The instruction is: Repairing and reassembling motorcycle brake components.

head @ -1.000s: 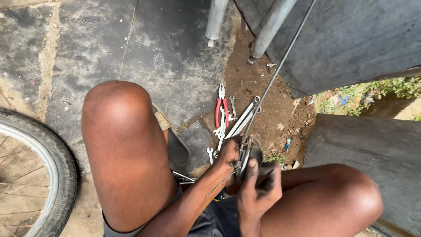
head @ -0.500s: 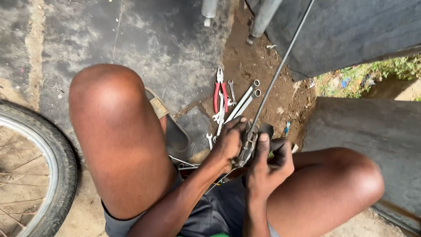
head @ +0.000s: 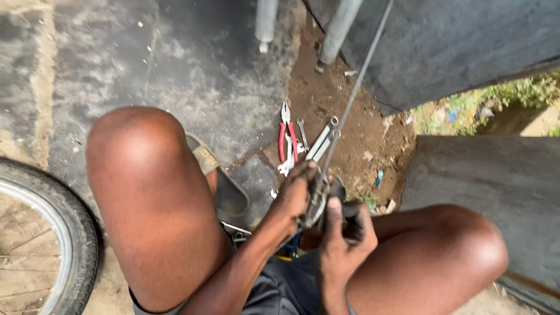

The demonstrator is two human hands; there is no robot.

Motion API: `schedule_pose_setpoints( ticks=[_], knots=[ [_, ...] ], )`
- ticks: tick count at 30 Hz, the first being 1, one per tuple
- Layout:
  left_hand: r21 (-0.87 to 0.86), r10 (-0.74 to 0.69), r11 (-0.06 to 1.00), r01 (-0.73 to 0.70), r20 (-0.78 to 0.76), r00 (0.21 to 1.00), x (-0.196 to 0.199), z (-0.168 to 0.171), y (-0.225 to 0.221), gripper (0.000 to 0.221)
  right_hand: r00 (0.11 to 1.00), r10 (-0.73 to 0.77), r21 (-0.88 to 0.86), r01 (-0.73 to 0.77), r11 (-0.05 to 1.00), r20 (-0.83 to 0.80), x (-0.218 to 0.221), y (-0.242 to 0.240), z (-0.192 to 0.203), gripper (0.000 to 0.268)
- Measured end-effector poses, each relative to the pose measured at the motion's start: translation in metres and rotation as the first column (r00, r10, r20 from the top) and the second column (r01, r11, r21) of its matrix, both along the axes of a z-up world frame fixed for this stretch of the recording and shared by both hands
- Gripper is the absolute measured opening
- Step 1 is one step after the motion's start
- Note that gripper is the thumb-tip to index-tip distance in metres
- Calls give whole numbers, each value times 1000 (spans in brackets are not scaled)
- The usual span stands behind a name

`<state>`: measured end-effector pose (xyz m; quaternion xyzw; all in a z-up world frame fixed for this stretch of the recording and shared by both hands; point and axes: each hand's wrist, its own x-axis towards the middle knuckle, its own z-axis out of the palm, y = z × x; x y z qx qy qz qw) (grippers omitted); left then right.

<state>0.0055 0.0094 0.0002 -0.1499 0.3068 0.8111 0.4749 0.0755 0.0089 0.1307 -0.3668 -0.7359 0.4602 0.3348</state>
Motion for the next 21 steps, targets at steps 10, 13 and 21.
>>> schedule_pose_setpoints(
  ticks=[10,13,21],
  knots=[
    [14,-30,999,33,-175,984,-22,19,-14,25,998,24,-39,-22,999,52,22,-7,-16,35],
    [-354,-267,935,27,-649,712,-8,31,-24,34,999,14,45,-17,999,51,1,13,0,38],
    [-379,-300,920,103,-507,808,-25,45,-29,36,985,59,-51,-51,997,165,8,6,5,35]
  ],
)
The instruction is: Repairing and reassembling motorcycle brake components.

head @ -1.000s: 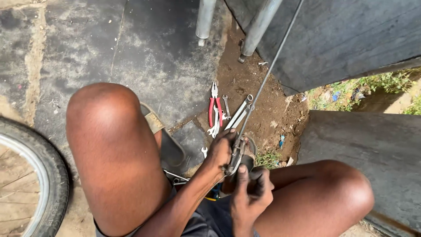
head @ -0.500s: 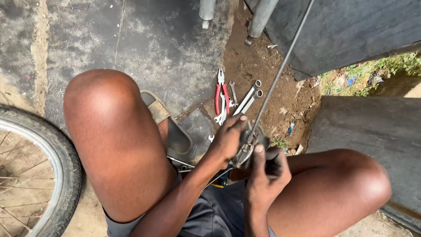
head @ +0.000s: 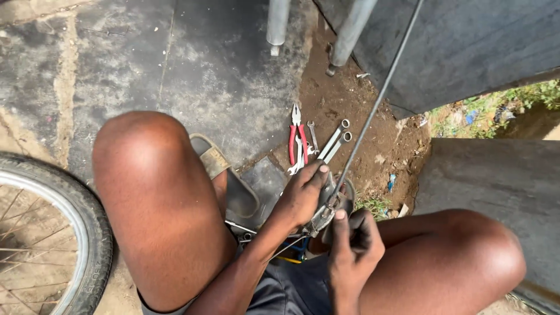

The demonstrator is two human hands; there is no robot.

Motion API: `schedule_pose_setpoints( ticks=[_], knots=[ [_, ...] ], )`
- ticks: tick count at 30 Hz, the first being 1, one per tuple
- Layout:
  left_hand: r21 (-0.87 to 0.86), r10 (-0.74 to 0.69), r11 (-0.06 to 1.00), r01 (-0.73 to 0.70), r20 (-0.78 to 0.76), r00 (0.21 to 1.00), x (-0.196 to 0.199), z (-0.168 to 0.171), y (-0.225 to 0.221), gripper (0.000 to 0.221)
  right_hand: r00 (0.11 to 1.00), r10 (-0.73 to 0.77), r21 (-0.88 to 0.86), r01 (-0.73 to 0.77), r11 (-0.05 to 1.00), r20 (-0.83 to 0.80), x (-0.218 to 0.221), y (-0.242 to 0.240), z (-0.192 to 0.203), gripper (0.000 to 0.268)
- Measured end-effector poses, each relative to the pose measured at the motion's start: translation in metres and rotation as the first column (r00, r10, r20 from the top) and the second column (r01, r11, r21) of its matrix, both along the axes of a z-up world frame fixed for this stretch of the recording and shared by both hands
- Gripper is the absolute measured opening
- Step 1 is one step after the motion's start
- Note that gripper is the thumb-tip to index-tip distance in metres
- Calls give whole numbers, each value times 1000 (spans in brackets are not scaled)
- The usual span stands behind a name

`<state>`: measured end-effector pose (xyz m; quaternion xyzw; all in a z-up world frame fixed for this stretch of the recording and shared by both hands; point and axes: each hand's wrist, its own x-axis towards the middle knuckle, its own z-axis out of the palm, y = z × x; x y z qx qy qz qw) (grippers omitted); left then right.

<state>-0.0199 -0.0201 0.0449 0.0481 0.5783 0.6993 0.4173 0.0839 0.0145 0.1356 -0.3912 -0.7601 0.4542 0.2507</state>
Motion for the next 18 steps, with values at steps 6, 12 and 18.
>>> schedule_pose_setpoints(
  ticks=[6,12,18],
  knots=[
    [-84,-93,994,71,-295,951,5,11,-2,43,999,-41,100,41,994,-8,-7,11,-1,40],
    [-177,-115,982,71,-250,961,-3,14,-3,45,1000,4,226,0,974,-17,0,2,-10,35],
    [-195,-242,961,198,-240,940,-3,31,-6,45,988,-28,-20,25,999,-151,0,13,-13,36]
  ],
)
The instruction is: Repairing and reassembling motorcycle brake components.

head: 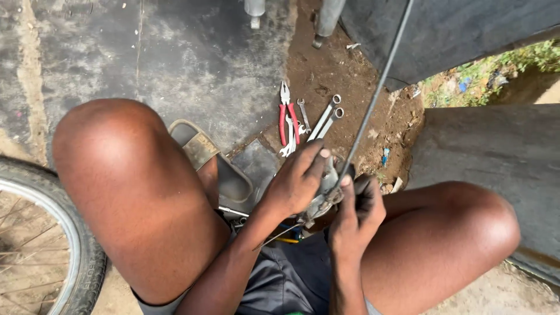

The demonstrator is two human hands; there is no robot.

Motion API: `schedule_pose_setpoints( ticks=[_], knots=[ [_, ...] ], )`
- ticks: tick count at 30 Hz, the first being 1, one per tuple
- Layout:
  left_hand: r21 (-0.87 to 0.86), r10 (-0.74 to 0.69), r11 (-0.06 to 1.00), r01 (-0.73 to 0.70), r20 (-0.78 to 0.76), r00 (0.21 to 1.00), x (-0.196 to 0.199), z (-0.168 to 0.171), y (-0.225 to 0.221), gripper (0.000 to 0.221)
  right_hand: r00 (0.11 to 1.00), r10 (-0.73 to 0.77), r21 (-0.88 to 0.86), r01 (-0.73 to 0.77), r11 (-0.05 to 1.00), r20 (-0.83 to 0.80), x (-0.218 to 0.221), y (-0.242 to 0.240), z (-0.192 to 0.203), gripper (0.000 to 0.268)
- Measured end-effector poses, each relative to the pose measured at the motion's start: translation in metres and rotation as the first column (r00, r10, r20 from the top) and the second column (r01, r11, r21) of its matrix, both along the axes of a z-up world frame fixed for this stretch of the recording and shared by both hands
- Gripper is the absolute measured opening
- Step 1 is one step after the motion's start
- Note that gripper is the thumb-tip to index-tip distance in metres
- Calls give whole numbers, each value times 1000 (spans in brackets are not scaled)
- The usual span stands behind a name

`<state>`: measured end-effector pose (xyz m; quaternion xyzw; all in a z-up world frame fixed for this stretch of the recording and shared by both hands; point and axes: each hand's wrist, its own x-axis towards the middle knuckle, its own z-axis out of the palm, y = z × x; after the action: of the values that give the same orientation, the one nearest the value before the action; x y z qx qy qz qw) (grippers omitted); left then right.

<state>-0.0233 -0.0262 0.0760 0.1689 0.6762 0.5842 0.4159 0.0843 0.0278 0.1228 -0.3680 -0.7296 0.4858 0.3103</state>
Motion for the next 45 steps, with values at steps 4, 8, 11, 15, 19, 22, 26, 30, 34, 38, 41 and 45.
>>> schedule_pose_setpoints(
  ticks=[4,8,11,15,19,22,26,30,34,38,41,45],
  knots=[
    [16,184,983,-183,-92,979,4,-38,3,43,995,72,-115,-64,991,65,9,-16,8,32],
    [134,225,970,-201,-203,953,7,-37,2,39,991,1,-273,37,961,137,7,-5,10,31],
    [125,65,990,-58,-53,997,11,-18,0,34,998,54,-136,-50,989,30,11,2,8,33],
    [122,105,986,-113,69,992,0,-26,11,32,997,-3,29,1,1000,81,9,8,6,24],
    [199,126,969,-149,121,985,16,-54,17,33,996,-29,-187,44,981,81,13,4,28,16],
    [193,141,967,-170,151,978,22,-71,23,32,992,-56,-201,79,976,116,9,-6,46,27],
    [484,-40,822,-299,573,818,28,-99,27,28,996,-79,-245,89,965,48,9,-10,47,23],
    [425,-15,862,-275,564,826,24,-82,20,29,986,1,-146,23,989,165,14,-14,37,15],
    [436,17,861,-262,491,871,20,-67,16,33,935,-13,-39,29,999,354,4,-20,48,33],
    [448,25,849,-282,498,867,20,-72,16,34,919,19,12,-26,1000,393,1,-22,59,32],
    [419,80,866,-273,422,903,20,-70,16,35,869,-35,13,33,999,493,-3,-23,59,32],
    [342,75,908,-241,434,898,12,-43,11,35,904,-16,-23,28,999,428,-7,-22,60,38]
  ],
)
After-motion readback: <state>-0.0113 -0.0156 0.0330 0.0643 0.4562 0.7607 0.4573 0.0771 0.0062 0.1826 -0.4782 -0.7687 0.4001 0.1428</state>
